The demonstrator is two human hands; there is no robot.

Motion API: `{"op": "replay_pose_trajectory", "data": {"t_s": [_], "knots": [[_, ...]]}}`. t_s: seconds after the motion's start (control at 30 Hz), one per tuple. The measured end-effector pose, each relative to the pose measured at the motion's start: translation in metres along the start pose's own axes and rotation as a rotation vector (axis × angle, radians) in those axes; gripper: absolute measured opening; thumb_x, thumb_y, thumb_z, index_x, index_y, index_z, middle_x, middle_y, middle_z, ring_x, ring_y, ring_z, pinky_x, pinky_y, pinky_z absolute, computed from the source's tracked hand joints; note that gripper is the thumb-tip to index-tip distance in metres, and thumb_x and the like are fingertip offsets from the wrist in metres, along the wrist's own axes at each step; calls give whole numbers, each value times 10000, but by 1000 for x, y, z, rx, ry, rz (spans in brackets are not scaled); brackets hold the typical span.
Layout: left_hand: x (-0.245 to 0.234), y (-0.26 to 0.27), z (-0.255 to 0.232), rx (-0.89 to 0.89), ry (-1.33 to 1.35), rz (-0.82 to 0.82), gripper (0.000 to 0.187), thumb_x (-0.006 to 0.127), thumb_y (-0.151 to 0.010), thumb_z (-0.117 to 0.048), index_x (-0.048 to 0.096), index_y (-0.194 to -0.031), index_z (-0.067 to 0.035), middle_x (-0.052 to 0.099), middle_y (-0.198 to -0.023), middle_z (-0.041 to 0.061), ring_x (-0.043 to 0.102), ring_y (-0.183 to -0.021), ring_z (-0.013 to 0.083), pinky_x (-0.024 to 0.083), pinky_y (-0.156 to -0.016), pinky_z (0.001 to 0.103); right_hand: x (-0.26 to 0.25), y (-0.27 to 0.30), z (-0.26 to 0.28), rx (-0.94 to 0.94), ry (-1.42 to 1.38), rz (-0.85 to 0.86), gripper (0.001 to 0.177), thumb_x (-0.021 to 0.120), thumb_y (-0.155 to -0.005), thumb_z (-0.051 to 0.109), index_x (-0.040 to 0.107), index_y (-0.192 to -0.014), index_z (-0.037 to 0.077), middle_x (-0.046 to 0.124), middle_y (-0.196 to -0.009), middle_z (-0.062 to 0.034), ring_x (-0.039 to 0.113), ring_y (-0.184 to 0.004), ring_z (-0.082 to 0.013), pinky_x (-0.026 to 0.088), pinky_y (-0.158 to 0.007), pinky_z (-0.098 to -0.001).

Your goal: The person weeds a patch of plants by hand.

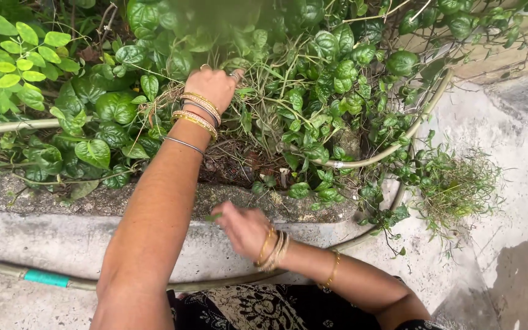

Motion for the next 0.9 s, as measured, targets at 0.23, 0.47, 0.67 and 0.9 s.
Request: {"op": "replay_pose_trajectory", "data": {"t_s": [0.23, 0.47, 0.67, 0.9], "knots": [[-9, 3, -5, -12, -36, 112, 313, 471, -1094, -255, 764, -1174, -177, 746, -1102, 84, 690, -1069, 287, 584, -867, 441, -39, -79, -113, 188, 30, 167, 130, 545, -1018, 143, 654, -1065, 89, 680, -719, -75, 632, -584, -145, 543, -609, -326], [-64, 25, -28, 139, -7, 186, 294, 596, -954, -155, 699, -1229, -156, 715, -1107, 123, 705, -1022, 305, 587, -824, 412, 47, -155, -172, 153, -561, 348, 296, 642, -991, 189, 615, -1242, 35, 694, -1232, -80, 613, -1119, -164, 444, -1031, -338], [-166, 155, -34, 80, -8, 7, 420, 613, -917, -87, 620, -1337, -73, 738, -819, 103, 740, -758, 253, 616, -610, 371, 34, -198, -234, 152, -1128, 68, 396, 574, -1041, 290, 591, -1348, 40, 668, -1286, -126, 603, -1214, -176, 421, -1142, -300], [-200, 288, 45, -443, -17, 223, 461, 778, -706, -329, 703, -1107, -114, 723, -965, 151, 715, -882, 316, 606, -767, 436, 18, -211, -216, 159, -758, 287, 172, 641, -961, 21, 602, -1127, -1, 690, -1060, -64, 658, -954, -133, 559, -879, -290]]}}
Point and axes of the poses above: each hand's wrist, its own y-axis away from the middle knuckle, its own x-axis out of the palm, z = x × y, the point moved 1 cm from there along -y, towards the middle knuckle
